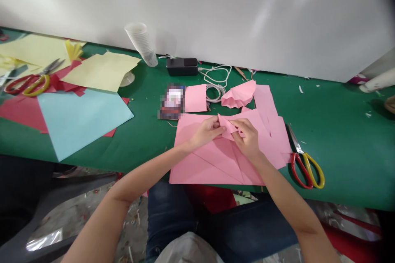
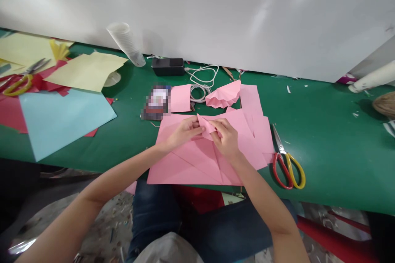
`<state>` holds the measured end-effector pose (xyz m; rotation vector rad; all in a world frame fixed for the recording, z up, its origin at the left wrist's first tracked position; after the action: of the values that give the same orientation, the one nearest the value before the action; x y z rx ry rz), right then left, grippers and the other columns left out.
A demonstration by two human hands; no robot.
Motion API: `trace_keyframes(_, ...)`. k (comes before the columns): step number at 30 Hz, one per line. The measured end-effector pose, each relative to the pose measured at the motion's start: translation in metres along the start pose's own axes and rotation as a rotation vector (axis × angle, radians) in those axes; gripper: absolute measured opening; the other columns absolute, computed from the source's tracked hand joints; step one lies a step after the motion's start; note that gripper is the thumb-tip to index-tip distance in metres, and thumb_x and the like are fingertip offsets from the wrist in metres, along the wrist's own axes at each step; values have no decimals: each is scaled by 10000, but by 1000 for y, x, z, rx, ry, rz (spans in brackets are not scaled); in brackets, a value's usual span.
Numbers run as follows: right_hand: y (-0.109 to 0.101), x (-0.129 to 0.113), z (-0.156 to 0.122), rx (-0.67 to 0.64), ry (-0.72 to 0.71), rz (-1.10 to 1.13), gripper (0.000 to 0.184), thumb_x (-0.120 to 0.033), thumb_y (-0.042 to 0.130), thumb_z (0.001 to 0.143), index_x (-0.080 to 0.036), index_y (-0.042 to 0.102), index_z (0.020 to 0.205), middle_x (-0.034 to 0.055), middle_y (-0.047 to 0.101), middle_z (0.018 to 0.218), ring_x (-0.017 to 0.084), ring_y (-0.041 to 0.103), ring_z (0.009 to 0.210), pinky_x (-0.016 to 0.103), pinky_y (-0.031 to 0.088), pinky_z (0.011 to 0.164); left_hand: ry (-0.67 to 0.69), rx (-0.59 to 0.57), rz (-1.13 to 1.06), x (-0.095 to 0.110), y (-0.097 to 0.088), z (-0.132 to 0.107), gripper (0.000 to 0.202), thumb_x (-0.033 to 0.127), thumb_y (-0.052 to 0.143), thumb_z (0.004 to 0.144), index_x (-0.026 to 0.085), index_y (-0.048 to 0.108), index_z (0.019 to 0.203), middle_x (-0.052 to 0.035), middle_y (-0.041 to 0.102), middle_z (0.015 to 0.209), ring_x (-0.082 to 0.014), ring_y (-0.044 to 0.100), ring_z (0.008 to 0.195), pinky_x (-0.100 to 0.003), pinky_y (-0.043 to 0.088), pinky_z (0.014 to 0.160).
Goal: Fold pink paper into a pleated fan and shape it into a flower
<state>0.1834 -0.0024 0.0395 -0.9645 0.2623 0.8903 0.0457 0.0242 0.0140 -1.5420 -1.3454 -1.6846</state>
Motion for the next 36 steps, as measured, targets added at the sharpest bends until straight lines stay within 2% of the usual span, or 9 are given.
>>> trace_keyframes(4,2,-2,0,-52,-91,-4,359,-169,464,893,-262,594,1215,71,659,1107,201,634,1006,349,568,795,33,-3,28,-1,1,0,221,173,632,746,120,578,954,-34,636,809,-110,610,730,-223,489,666)
trace_keyframes(8,7,-5,0,-156,-196,-43,442,-143,404,907,-238,511,1325,83,623,1247,214,595,1133,390,526,928,28,25,34,-3,0,-1,147,209,600,781,124,593,901,-19,610,767,-98,587,705,-223,490,667)
trace_keyframes(11,7,-8,-1,-148,-266,-135,450,-152,408,912,-223,488,1349,87,635,1244,216,614,1109,378,536,892,9,66,49,-4,-3,-2,141,265,576,812,126,592,835,-12,590,731,-102,576,698,-236,496,675)
trace_keyframes(17,4,-15,-4,-46,-379,-251,432,-148,463,907,-201,509,1333,91,684,1166,191,662,1014,312,543,785,13,116,3,-4,-2,-1,228,342,552,825,132,544,735,-3,561,714,-100,575,683,-261,506,696)
trace_keyframes(25,3,-18,-5,-32,-362,-252,451,-119,461,887,-232,534,1318,67,689,1162,179,672,1004,301,554,820,-57,168,-18,-1,-2,-4,335,459,550,821,141,516,720,5,563,649,-108,595,650,-254,522,663)
trace_keyframes(31,3,-19,-5,-50,-335,-223,473,-117,452,877,-253,530,1323,57,676,1188,197,663,1041,333,566,851,-28,199,-17,1,-2,-5,344,449,573,812,147,485,673,18,523,604,-103,582,629,-245,514,647)
trace_keyframes(36,2,-22,-5,-48,-365,-245,480,-88,446,863,-226,540,1312,67,674,1190,198,665,1034,332,572,834,-102,186,-60,3,1,-7,331,430,556,822,151,455,675,24,513,617,-120,609,637,-298,534,684)
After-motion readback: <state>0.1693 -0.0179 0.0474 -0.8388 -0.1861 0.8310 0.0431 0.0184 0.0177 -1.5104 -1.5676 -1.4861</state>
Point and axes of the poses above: each hand's wrist, its own z-axis towards the middle knuckle, its own y-axis out of the palm, x = y × z, the point moved 5 cm from there along z, towards the middle knuckle
